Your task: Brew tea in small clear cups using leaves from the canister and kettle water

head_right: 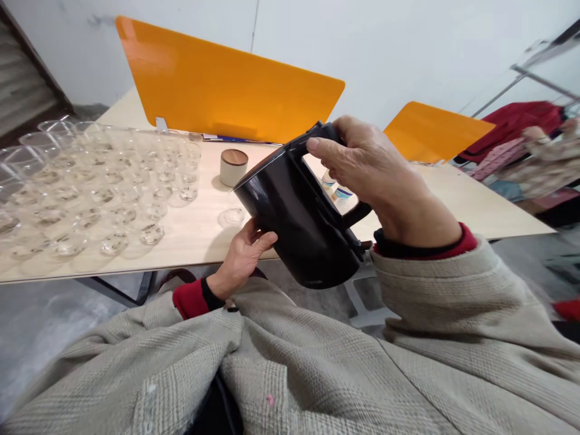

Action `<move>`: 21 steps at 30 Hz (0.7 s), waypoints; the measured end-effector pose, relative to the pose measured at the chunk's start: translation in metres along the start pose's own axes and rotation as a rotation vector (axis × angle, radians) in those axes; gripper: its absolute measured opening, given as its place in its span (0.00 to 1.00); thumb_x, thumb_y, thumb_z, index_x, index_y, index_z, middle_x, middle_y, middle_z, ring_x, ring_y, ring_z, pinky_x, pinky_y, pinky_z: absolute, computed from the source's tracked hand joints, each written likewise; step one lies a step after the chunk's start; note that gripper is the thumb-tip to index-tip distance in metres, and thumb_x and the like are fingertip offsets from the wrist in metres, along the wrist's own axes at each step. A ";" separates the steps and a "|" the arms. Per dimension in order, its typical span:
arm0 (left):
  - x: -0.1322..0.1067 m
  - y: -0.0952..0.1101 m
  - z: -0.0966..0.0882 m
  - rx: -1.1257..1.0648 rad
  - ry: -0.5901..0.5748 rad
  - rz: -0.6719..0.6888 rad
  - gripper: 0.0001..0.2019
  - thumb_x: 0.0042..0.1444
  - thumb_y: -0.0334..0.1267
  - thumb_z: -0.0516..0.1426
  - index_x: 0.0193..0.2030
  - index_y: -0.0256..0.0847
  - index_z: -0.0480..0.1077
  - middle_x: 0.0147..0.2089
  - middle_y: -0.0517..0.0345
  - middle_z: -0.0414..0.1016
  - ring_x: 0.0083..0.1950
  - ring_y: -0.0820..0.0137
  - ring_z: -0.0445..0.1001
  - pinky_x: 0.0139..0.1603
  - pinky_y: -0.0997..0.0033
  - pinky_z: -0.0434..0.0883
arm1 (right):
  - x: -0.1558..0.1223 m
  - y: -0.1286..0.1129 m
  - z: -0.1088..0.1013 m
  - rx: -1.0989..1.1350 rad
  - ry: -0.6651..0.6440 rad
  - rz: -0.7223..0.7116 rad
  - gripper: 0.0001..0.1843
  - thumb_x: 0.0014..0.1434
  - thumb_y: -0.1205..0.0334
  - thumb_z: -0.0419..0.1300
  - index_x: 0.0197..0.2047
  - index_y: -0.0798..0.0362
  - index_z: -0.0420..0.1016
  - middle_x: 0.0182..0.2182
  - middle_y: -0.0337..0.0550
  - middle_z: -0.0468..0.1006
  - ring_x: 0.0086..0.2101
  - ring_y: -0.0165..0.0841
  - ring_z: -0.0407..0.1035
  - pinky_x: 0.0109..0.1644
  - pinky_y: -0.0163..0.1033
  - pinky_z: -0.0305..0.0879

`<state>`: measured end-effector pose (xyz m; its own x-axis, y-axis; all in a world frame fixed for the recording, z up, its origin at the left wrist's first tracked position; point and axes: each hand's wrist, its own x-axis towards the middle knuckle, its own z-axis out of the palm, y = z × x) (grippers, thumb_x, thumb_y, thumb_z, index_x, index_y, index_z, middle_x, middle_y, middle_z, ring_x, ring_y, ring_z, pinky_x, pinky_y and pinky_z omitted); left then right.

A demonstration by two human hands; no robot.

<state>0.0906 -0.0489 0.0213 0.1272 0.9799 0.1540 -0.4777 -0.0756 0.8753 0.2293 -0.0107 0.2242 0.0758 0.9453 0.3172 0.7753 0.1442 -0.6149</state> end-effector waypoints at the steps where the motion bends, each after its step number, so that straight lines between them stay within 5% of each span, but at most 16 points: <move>1: 0.000 0.000 0.001 -0.019 0.001 -0.018 0.32 0.55 0.57 0.72 0.60 0.43 0.73 0.65 0.45 0.79 0.65 0.53 0.77 0.69 0.47 0.73 | 0.003 0.000 0.001 0.003 -0.006 -0.011 0.14 0.69 0.70 0.63 0.31 0.50 0.69 0.23 0.31 0.66 0.23 0.26 0.61 0.27 0.38 0.53; 21: 0.012 -0.006 0.003 -0.142 -0.024 -0.143 0.32 0.54 0.57 0.72 0.60 0.43 0.74 0.66 0.45 0.78 0.66 0.52 0.75 0.65 0.45 0.76 | 0.044 0.010 0.012 0.026 -0.157 -0.122 0.17 0.65 0.73 0.63 0.26 0.50 0.67 0.15 0.27 0.62 0.20 0.24 0.55 0.30 0.37 0.51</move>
<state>0.0975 -0.0374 0.0193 0.2221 0.9740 0.0455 -0.5711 0.0921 0.8157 0.2333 0.0353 0.2233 -0.1179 0.9542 0.2751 0.7561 0.2658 -0.5980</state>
